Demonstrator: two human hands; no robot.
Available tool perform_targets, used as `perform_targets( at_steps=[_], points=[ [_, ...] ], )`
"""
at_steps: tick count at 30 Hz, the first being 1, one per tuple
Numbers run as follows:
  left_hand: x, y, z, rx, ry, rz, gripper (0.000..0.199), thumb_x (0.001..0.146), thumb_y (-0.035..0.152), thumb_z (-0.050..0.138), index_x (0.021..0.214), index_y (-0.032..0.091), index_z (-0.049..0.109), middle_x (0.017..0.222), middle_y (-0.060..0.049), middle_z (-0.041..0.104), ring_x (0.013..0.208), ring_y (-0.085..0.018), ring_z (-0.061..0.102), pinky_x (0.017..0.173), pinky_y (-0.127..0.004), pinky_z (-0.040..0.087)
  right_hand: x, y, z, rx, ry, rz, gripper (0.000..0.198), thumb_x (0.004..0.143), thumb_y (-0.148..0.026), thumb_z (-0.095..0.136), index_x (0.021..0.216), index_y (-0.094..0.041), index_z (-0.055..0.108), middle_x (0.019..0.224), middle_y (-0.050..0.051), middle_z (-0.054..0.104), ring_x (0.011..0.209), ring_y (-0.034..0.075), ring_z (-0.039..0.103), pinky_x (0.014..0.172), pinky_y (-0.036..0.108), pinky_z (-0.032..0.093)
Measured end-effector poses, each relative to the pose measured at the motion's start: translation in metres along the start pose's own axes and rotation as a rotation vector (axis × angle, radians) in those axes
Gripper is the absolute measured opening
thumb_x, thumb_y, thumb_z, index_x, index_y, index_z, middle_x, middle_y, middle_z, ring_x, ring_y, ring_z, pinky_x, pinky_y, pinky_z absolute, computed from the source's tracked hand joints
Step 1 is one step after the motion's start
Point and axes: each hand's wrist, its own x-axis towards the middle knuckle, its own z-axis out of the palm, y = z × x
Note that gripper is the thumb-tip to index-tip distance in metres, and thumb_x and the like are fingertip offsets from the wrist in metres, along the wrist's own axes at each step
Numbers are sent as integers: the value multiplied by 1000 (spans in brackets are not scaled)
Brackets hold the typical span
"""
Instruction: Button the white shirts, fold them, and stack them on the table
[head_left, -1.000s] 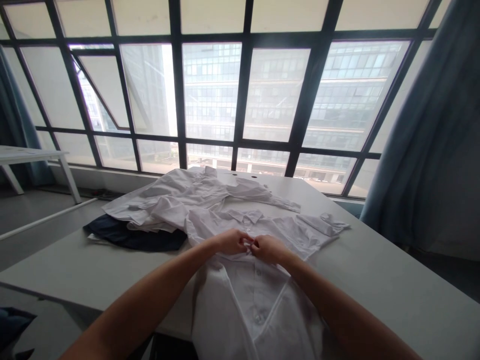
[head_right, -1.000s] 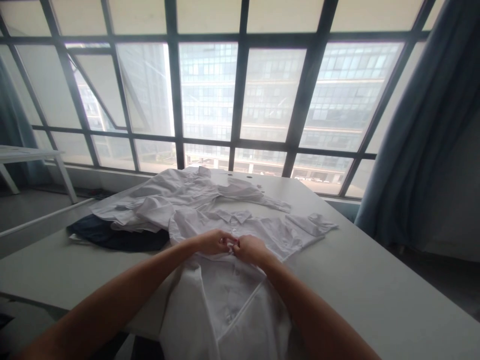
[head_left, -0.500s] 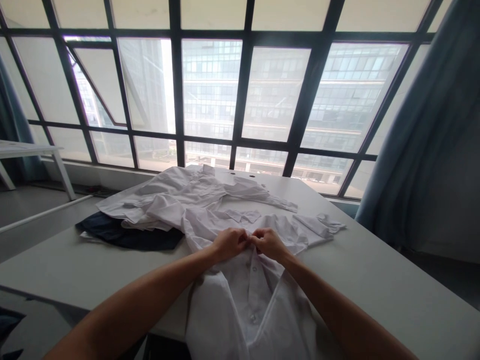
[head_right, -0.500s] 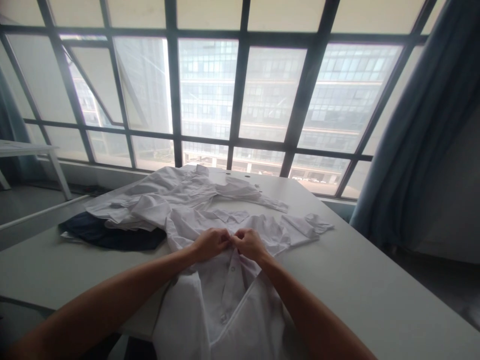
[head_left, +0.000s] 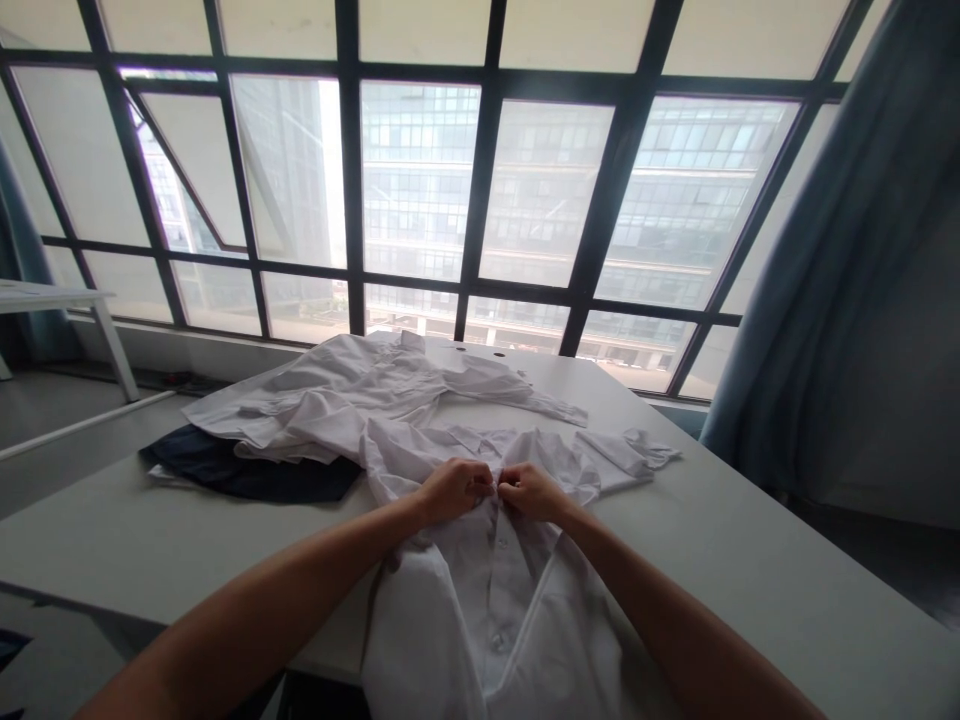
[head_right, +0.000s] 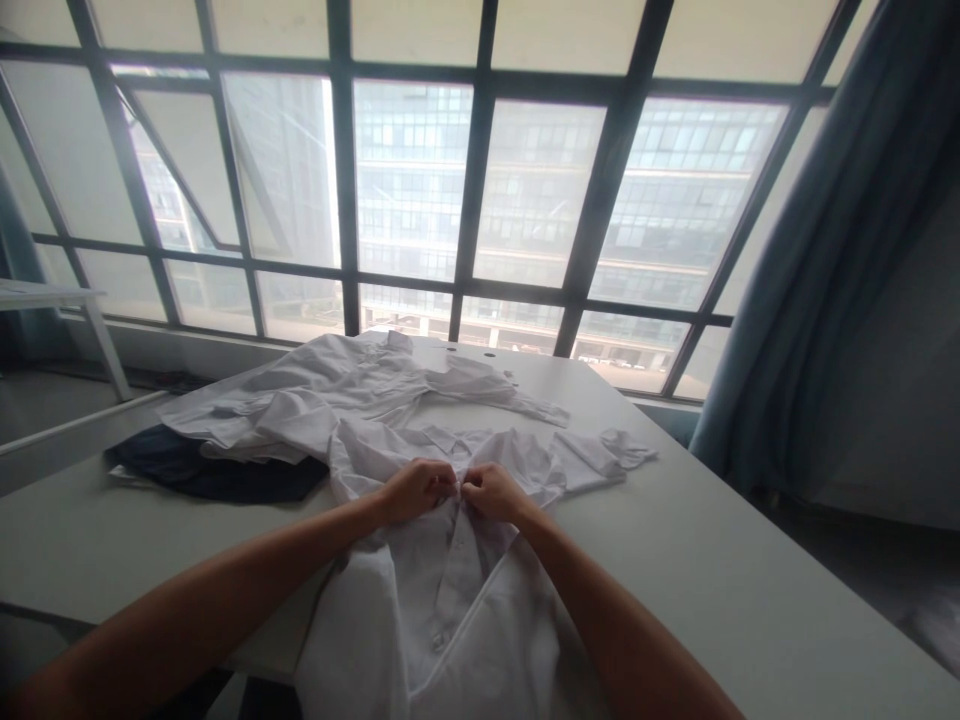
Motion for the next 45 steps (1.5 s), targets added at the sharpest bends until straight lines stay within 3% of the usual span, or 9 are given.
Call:
perform_targets(
  at_steps=[5, 8, 11, 14, 17, 27, 35, 40, 45],
  points=[
    [-5, 0, -24, 28, -203, -17, 7, 74, 20, 70, 73, 13, 71, 60, 3, 58, 57, -9, 47, 54, -19, 34, -10, -10, -31, -493, 133, 199, 15, 69, -22, 61, 56, -17, 66, 58, 5, 65, 58, 16, 59, 54, 24, 39],
    [-11, 6, -41, 18, -400, 2, 9, 73, 21, 72, 74, 13, 71, 60, 3, 59, 56, -8, 47, 53, -18, 35, -21, -18, -52, -587, -48, 409, 15, 68, -21, 63, 54, -17, 65, 59, 8, 66, 57, 18, 61, 55, 26, 41],
    [-14, 21, -49, -52, -633, 36, 15, 79, 28, 69, 76, 14, 72, 59, 3, 61, 54, -9, 51, 53, -18, 38, -27, -24, -56, -600, 18, 297, 9, 71, -20, 63, 67, -18, 70, 69, 7, 70, 65, 20, 64, 62, 28, 44],
    [-11, 30, -47, 72, -406, 114, 29, 89, 36, 60, 74, 15, 72, 64, 0, 65, 59, -10, 55, 59, -20, 42, -25, -29, -40, -500, 287, -102, 17, 83, -23, 57, 90, -20, 73, 95, 8, 72, 90, 21, 65, 79, 29, 46],
    [-7, 20, -44, 318, -38, 136, 20, 90, 33, 60, 90, 18, 73, 92, -6, 70, 87, -19, 63, 82, -27, 46, -15, -28, -20, -417, 200, -296, 21, 88, -22, 53, 95, -20, 74, 101, 8, 72, 96, 19, 64, 86, 28, 45],
    [0, -24, -51, 579, -21, -214, 21, 85, 20, 59, 100, 17, 74, 113, -14, 64, 111, -30, 59, 88, -37, 50, 2, 8, -37, -648, 48, 303, 31, 80, -26, 62, 109, -18, 71, 108, 16, 72, 101, 28, 67, 79, 33, 48],
    [6, -9, -44, 458, 134, -217, 20, 88, 27, 57, 97, 19, 73, 100, -8, 69, 88, -23, 67, 79, -30, 48, 11, 11, -25, -548, 205, 97, 34, 89, -31, 54, 119, -25, 68, 106, 10, 75, 100, 23, 68, 83, 30, 47],
    [11, -33, -46, 302, 120, -517, 34, 90, 41, 57, 107, 14, 67, 91, -12, 72, 89, -25, 67, 76, -30, 46, 17, 6, -28, 51, 409, -50, 33, 88, -38, 52, 101, -15, 72, 80, 9, 74, 67, 19, 67, 63, 28, 49],
    [22, -52, -48, 134, 59, -608, 51, 96, 49, 41, 69, 14, 67, 67, -10, 67, 69, -21, 64, 68, -30, 44, 0, -15, -32, 455, 430, -295, 42, 75, -56, 65, 71, -15, 70, 73, 8, 71, 65, 18, 63, 62, 28, 50]
  ],
)
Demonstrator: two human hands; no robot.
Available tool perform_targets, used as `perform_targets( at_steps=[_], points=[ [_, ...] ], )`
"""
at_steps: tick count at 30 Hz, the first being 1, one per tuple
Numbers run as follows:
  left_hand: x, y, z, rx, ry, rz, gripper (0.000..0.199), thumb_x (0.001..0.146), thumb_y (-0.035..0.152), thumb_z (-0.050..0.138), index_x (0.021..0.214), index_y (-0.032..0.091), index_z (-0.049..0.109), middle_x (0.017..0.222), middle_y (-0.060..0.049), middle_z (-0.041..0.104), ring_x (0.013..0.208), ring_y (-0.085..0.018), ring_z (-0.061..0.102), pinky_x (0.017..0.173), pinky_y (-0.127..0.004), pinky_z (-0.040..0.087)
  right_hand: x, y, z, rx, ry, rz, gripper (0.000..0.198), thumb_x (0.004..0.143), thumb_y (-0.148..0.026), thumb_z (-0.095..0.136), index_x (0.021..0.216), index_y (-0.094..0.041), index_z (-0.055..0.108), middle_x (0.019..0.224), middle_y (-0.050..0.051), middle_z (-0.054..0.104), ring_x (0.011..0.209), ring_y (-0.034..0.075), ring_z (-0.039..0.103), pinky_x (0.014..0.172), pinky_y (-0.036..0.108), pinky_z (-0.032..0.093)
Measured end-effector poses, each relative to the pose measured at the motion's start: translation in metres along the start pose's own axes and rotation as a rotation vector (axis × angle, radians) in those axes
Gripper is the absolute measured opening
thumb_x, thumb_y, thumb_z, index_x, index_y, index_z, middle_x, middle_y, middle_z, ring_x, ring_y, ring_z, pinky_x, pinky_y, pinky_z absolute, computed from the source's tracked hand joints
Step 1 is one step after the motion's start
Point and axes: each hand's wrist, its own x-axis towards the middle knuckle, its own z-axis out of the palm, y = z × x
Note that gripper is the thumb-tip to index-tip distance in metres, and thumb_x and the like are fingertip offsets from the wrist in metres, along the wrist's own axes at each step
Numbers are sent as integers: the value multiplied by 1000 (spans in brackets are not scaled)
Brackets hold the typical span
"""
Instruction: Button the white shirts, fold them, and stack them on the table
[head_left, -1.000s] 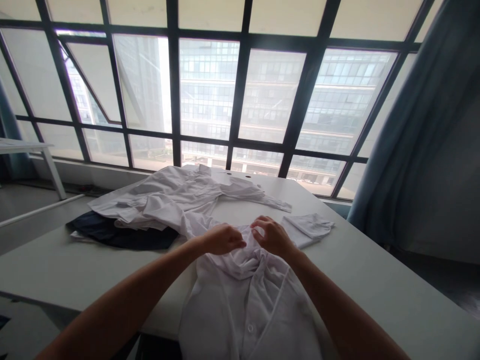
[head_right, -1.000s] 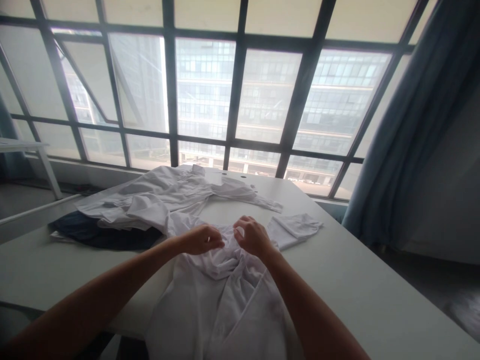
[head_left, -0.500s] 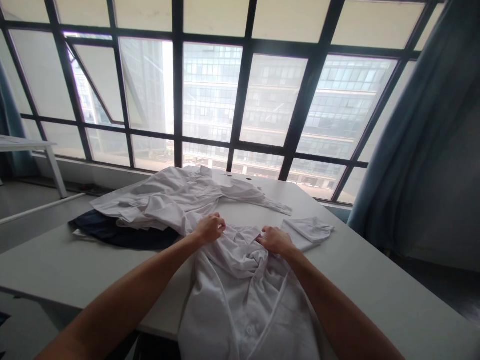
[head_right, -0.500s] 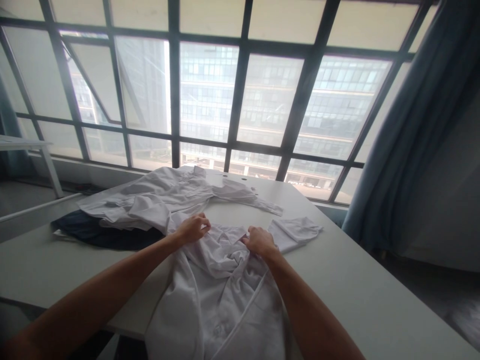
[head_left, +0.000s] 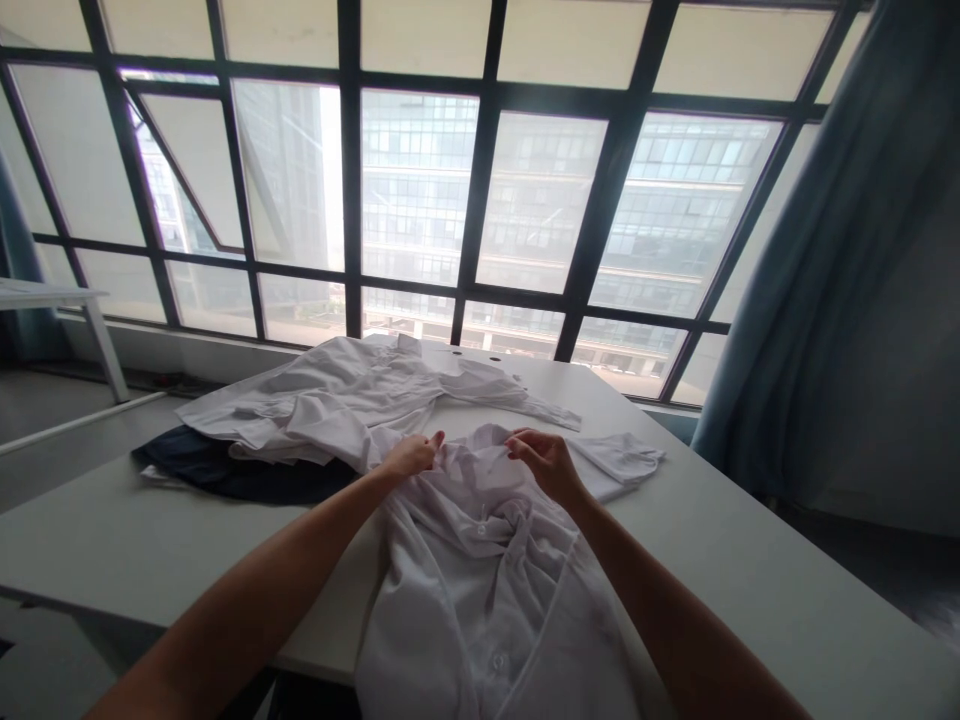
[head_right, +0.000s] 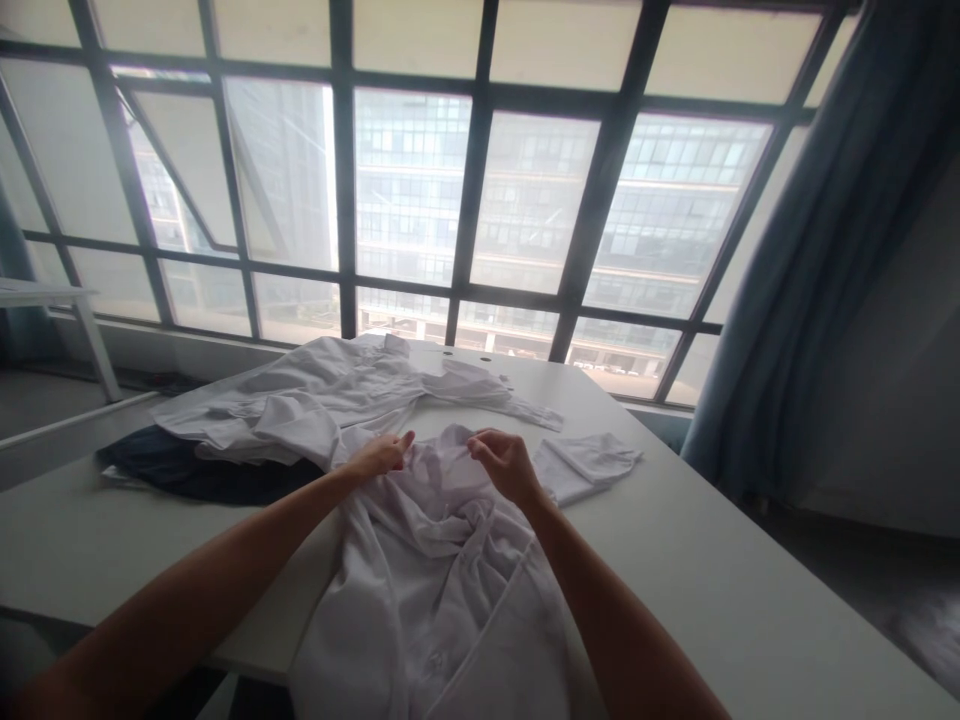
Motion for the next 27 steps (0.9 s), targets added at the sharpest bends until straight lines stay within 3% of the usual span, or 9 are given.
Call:
perform_targets(
  at_steps=[2, 5, 10, 12, 15, 18, 21, 24, 27],
  points=[
    [1, -1, 2, -37, -12, 11, 45, 91, 48, 52, 64, 15, 64, 64, -7, 65, 68, -20, 63, 66, -28, 43, -4, -9, 4, -25, 10, 24, 48, 76, -59, 64, 57, -16, 65, 61, 5, 65, 56, 14, 57, 57, 27, 47],
    [-2, 0, 4, -148, -6, 40, 31, 82, 46, 65, 76, 16, 64, 68, -3, 64, 69, -18, 62, 63, -25, 44, -6, -14, 10, -48, 46, 164, 46, 69, -57, 72, 51, -18, 53, 47, -2, 51, 45, 10, 45, 47, 24, 39],
    [-7, 2, -8, -820, -95, 156, 47, 61, 46, 84, 80, 16, 54, 73, 1, 61, 66, -13, 62, 66, -28, 52, -4, -7, 6, 69, -20, 376, 40, 51, -31, 79, 82, -18, 56, 71, -4, 58, 48, 8, 48, 42, 22, 37],
    [-7, 2, -18, -930, -100, 193, 52, 52, 42, 89, 77, 16, 52, 75, 1, 62, 67, -13, 63, 70, -30, 54, -1, -3, -1, 56, -55, 423, 43, 51, -22, 74, 90, -17, 58, 78, -2, 60, 53, 9, 51, 46, 22, 40],
    [-6, -2, -32, -807, -69, 199, 45, 53, 35, 88, 77, 15, 55, 70, 1, 63, 63, -14, 63, 65, -29, 53, 2, 3, -15, -140, -45, 397, 39, 54, -13, 65, 93, -15, 61, 73, -2, 58, 61, 12, 55, 56, 23, 44],
    [-10, -2, -39, -394, 102, 224, 26, 59, 22, 79, 78, 15, 62, 62, 2, 62, 56, -15, 61, 59, -27, 49, 4, 4, -23, -587, 27, 278, 31, 60, -8, 57, 88, -15, 65, 67, 0, 59, 67, 16, 59, 65, 26, 44],
    [-18, 6, -37, -36, 275, 298, 13, 61, 10, 67, 74, 14, 68, 62, 0, 63, 65, -18, 64, 65, -28, 50, 3, 1, -20, -907, 110, 184, 22, 69, -10, 53, 86, -17, 65, 71, 5, 64, 76, 22, 64, 70, 30, 44],
    [-24, 15, -32, -24, 258, 283, 5, 65, 12, 63, 69, 14, 65, 62, -2, 64, 67, -20, 66, 68, -29, 52, 4, -1, -16, -867, 148, 233, 14, 75, -16, 53, 86, -18, 62, 70, 6, 65, 71, 22, 66, 65, 29, 45],
    [-21, 17, -28, -364, 41, 114, 8, 72, 20, 61, 77, 14, 61, 66, -5, 67, 63, -20, 67, 64, -31, 55, 8, 4, -16, -449, 89, 407, 11, 77, -23, 55, 86, -18, 58, 64, 2, 62, 60, 18, 64, 58, 27, 49]
  ],
)
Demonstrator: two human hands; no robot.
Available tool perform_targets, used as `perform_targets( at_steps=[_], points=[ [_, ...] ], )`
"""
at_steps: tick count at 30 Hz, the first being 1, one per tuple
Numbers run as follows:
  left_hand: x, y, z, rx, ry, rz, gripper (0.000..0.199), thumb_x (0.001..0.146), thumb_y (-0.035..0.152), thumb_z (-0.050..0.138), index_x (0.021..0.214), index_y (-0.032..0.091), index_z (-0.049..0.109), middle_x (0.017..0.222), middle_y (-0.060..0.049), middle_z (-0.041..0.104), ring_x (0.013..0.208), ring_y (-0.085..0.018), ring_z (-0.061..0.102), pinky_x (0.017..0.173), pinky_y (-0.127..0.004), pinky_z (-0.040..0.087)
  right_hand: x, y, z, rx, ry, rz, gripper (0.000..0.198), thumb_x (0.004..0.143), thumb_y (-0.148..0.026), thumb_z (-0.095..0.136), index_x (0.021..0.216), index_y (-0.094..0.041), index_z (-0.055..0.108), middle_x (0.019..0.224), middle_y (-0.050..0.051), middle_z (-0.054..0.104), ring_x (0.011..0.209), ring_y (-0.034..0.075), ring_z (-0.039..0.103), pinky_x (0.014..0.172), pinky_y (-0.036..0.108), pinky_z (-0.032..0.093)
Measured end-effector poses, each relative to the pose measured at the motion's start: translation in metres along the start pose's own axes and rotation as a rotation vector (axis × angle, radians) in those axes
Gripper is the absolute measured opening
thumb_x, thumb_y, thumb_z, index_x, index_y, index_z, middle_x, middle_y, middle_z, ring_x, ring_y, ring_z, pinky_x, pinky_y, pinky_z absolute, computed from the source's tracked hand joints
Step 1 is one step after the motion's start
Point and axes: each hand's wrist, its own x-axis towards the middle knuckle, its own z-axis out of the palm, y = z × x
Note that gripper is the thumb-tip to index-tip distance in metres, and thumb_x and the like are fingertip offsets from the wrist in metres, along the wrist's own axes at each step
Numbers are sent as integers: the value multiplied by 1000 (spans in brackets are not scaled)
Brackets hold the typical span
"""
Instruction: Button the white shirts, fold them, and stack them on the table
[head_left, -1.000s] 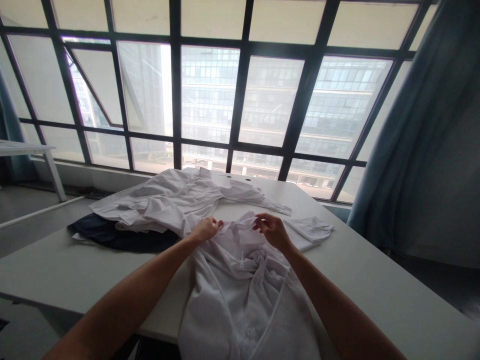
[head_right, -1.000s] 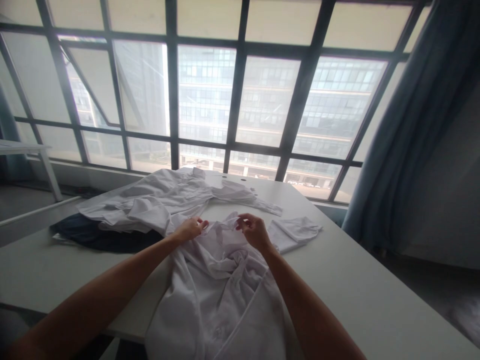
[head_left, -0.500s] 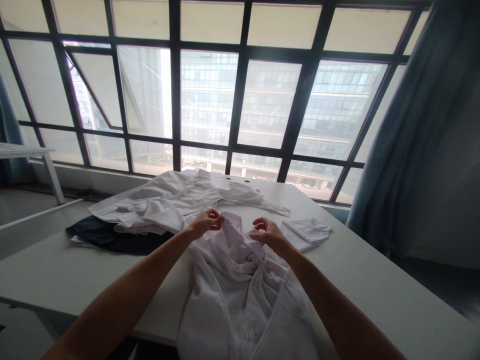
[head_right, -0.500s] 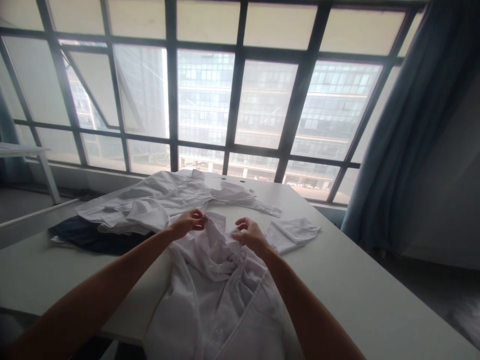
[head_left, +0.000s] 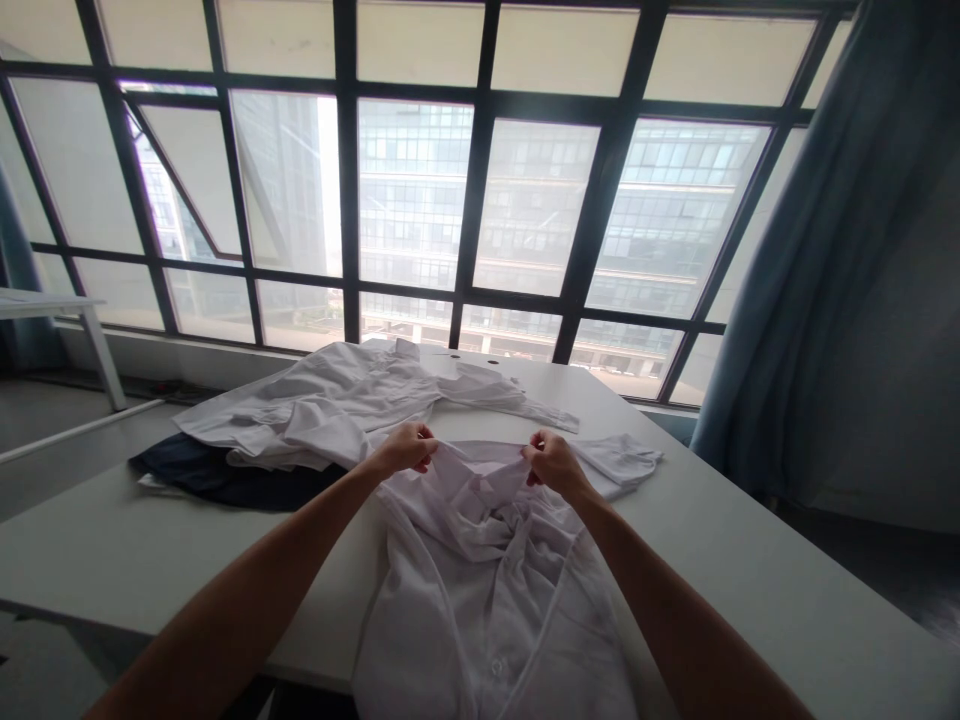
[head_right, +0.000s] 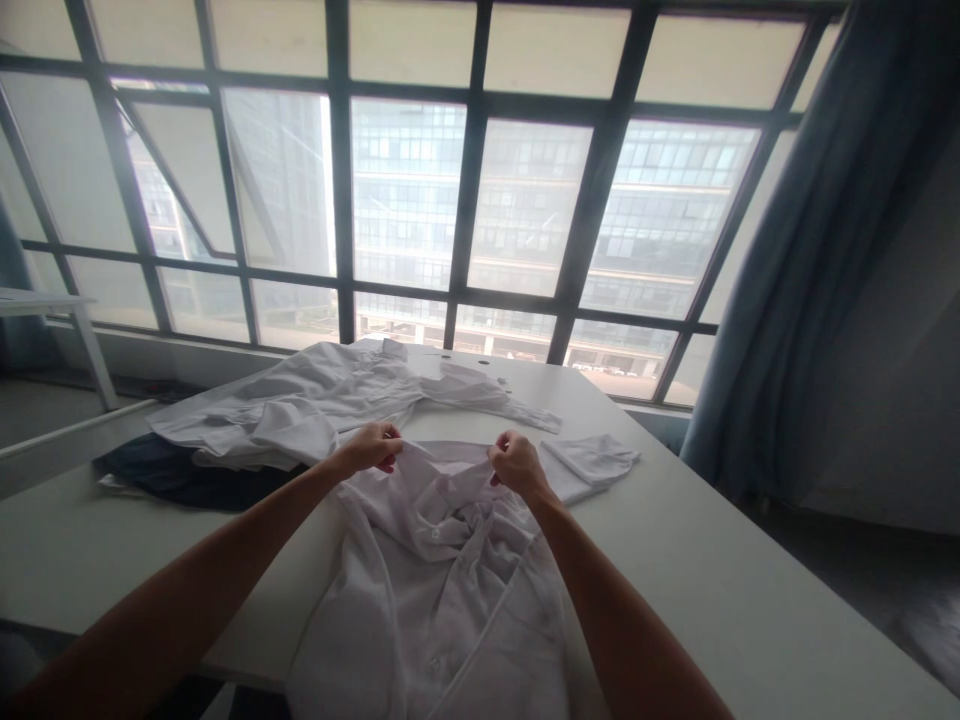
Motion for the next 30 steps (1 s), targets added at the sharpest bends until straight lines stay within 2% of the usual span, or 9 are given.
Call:
perform_targets(
  at_steps=[4, 7, 11, 14, 17, 21, 23, 26, 30],
  points=[
    [9, -12, 5, -385, 16, 165, 45, 76, 23, 61, 119, 15, 52, 124, -17, 64, 116, -25, 63, 94, -38, 52, 3, 7, 6, 429, -119, -165, 38, 77, -32, 59, 114, -21, 53, 110, 8, 68, 97, 21, 67, 80, 33, 55],
    [7, -20, 14, -166, 25, 365, 68, 77, 25, 64, 139, 17, 40, 148, -19, 45, 139, -27, 42, 111, -43, 38, -7, 5, 17, 216, -76, -340, 54, 77, -31, 63, 128, -22, 50, 130, 12, 61, 112, 23, 61, 92, 39, 51],
    [-13, -15, 29, 306, -89, 573, 35, 83, 28, 61, 117, 20, 65, 135, -13, 59, 128, -28, 52, 111, -41, 37, -29, -9, 29, -173, -136, -436, 24, 84, -36, 58, 94, -17, 68, 94, 10, 72, 81, 19, 65, 75, 31, 50],
    [-29, -5, 39, 494, -177, 673, 23, 81, 28, 68, 103, 21, 72, 119, -10, 68, 114, -27, 60, 104, -39, 42, -41, -22, 28, -341, -216, -404, 31, 83, -46, 61, 74, -17, 67, 73, 6, 69, 65, 17, 61, 60, 25, 41],
    [-32, -4, 42, 581, -270, 659, 27, 78, 28, 72, 104, 22, 72, 115, -9, 69, 109, -27, 62, 101, -38, 43, -47, -30, 18, -423, -280, -327, 34, 78, -51, 67, 73, -17, 65, 70, 6, 68, 62, 16, 59, 54, 24, 35],
    [-21, -21, 37, 596, -311, 554, 30, 85, 28, 64, 115, 24, 69, 131, -11, 63, 125, -28, 54, 110, -42, 34, -46, -30, 7, -495, -640, -155, 32, 77, -41, 68, 57, -18, 59, 54, 3, 61, 53, 14, 54, 51, 24, 33],
    [-15, -29, 33, 594, -283, 500, 32, 88, 27, 60, 119, 24, 67, 135, -11, 60, 129, -28, 50, 113, -47, 29, -44, -25, 9, -521, -708, -147, 28, 78, -33, 67, 55, -18, 58, 53, 1, 60, 53, 13, 54, 51, 23, 33],
    [-14, -28, 30, 645, -189, 461, 32, 89, 24, 58, 120, 23, 66, 137, -11, 58, 132, -30, 47, 113, -52, 25, -39, -15, 20, -558, -475, -220, 18, 80, -29, 65, 67, -16, 66, 66, 4, 67, 63, 14, 59, 55, 23, 33],
    [-29, -2, 36, 674, -36, 558, 22, 92, 26, 55, 106, 20, 71, 117, -12, 68, 113, -28, 59, 103, -45, 39, -31, -9, 33, -548, -164, -284, 21, 88, -32, 58, 83, -16, 70, 83, 10, 73, 75, 18, 65, 61, 24, 35]
  ],
)
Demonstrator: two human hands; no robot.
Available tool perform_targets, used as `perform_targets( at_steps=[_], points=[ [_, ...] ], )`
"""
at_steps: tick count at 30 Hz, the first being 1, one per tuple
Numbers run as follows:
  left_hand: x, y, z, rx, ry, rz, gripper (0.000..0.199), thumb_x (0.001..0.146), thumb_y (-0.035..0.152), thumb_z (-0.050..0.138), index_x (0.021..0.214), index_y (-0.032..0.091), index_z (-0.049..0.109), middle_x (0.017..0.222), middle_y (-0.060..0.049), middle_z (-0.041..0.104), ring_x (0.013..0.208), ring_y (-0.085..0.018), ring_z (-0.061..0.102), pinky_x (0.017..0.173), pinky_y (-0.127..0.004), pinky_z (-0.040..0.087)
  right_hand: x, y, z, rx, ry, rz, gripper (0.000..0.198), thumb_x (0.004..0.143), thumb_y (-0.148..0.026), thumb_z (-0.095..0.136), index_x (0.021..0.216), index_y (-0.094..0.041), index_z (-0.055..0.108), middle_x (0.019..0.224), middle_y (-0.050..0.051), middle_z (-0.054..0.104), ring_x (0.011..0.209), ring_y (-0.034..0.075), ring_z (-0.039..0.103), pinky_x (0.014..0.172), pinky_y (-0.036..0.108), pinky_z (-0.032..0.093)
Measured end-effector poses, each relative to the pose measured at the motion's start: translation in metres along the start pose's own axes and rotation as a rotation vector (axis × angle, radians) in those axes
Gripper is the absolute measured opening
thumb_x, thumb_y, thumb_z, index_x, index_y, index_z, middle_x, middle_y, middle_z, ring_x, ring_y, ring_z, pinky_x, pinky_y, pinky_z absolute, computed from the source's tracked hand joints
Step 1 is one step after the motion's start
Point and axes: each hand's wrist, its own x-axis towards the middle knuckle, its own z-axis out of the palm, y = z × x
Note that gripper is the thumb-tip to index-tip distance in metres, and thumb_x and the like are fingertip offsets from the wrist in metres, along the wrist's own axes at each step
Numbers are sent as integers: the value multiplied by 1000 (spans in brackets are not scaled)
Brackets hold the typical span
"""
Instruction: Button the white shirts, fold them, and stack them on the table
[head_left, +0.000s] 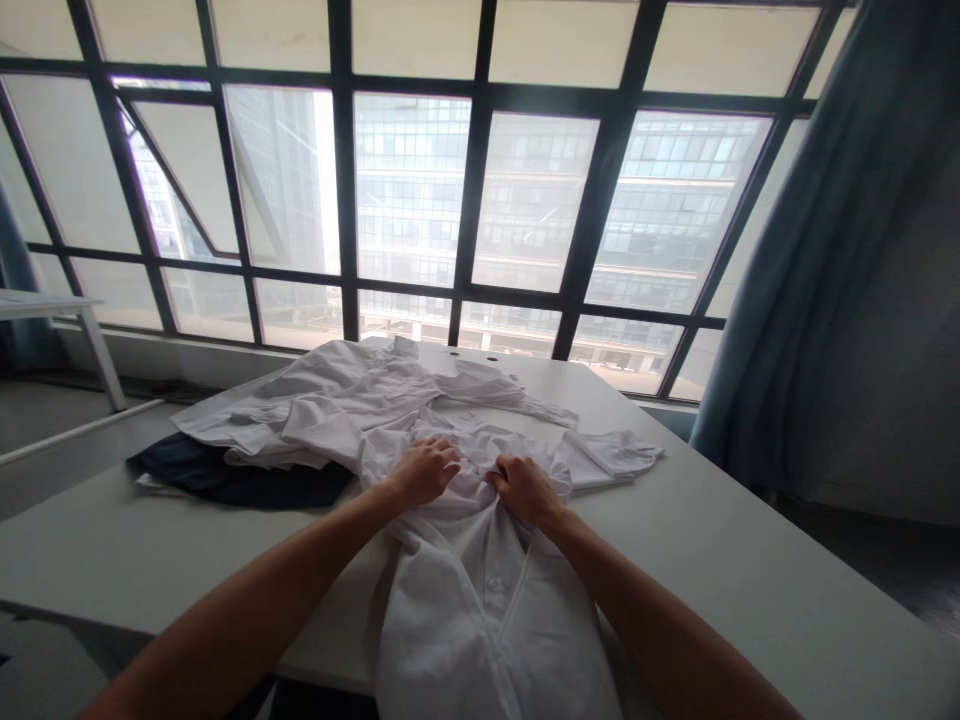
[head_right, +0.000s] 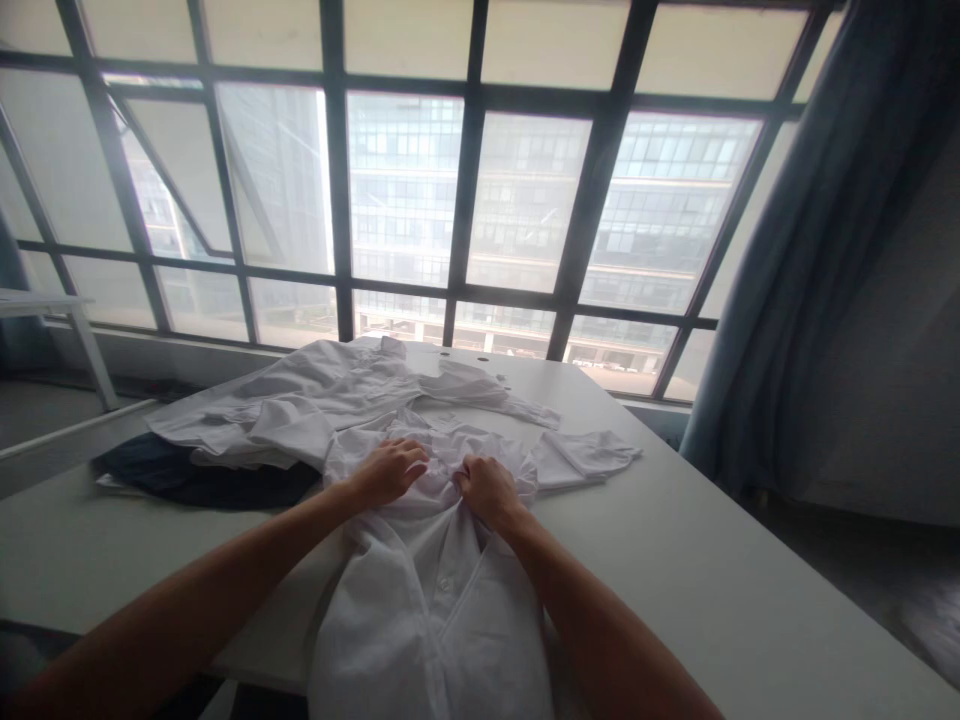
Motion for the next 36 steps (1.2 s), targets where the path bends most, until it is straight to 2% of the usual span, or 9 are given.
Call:
perform_targets(
  at_steps=[5, 7, 10, 12, 17, 23, 29, 33, 36],
  points=[
    [-4, 32, -1, -111, -27, 105, 24, 85, 39, 68, 97, 19, 75, 99, -10, 70, 95, -25, 64, 84, -33, 48, 1, -1, -14, 21, 39, 64, 35, 92, -43, 54, 78, -16, 70, 77, 11, 72, 71, 18, 66, 61, 24, 38],
    [-5, 34, 4, -96, -71, 104, 25, 81, 37, 72, 98, 19, 75, 97, -10, 69, 94, -26, 64, 82, -32, 48, -4, -1, -22, 72, -105, 93, 44, 92, -49, 53, 64, -17, 66, 63, 9, 68, 62, 18, 64, 57, 24, 39],
    [-6, 31, 11, -70, -108, 91, 22, 81, 35, 72, 96, 20, 76, 96, -10, 69, 93, -26, 64, 82, -33, 49, -14, -2, -27, 234, -457, 121, 51, 88, -50, 57, 48, -18, 56, 44, 4, 58, 45, 15, 56, 49, 23, 39],
    [-6, 30, 13, -78, -97, 92, 21, 81, 34, 72, 97, 20, 75, 99, -10, 68, 94, -26, 64, 83, -34, 48, -19, -3, -25, 312, -552, 104, 47, 84, -41, 62, 44, -18, 53, 41, 2, 55, 41, 14, 54, 45, 23, 40],
    [-6, 33, 10, -136, 1, 125, 16, 83, 31, 69, 92, 20, 75, 99, -9, 67, 95, -25, 62, 85, -33, 47, -19, -3, -18, 454, -539, 137, 33, 81, -25, 59, 50, -17, 53, 42, 0, 54, 39, 12, 55, 39, 19, 39],
    [-5, 35, 12, -459, -96, 131, 19, 88, 29, 59, 86, 19, 75, 83, -4, 67, 70, -14, 60, 65, -23, 44, -16, -1, -23, 689, -530, 143, 10, 78, -17, 53, 68, -17, 55, 50, -4, 58, 43, 10, 58, 40, 16, 39],
    [-2, 29, 12, -561, -111, 123, 16, 84, 26, 61, 83, 18, 74, 75, -2, 65, 65, -12, 57, 61, -21, 42, -17, -3, -27, 601, -486, 73, 15, 76, -15, 48, 62, -18, 50, 43, -6, 48, 37, 7, 48, 37, 16, 31],
    [-1, 30, 10, -556, -62, 136, 16, 85, 28, 59, 82, 17, 71, 78, -2, 64, 64, -11, 55, 60, -21, 42, -15, 1, -21, 557, -469, 89, 16, 76, -17, 48, 61, -19, 51, 44, -5, 49, 39, 9, 49, 40, 18, 33],
    [0, 29, 1, -599, -20, 171, 20, 87, 31, 57, 80, 16, 68, 82, -4, 64, 67, -12, 55, 61, -21, 43, -10, 11, -15, 414, -471, 113, 16, 73, -17, 53, 57, -19, 53, 44, -4, 51, 41, 10, 50, 42, 20, 35]
  ],
)
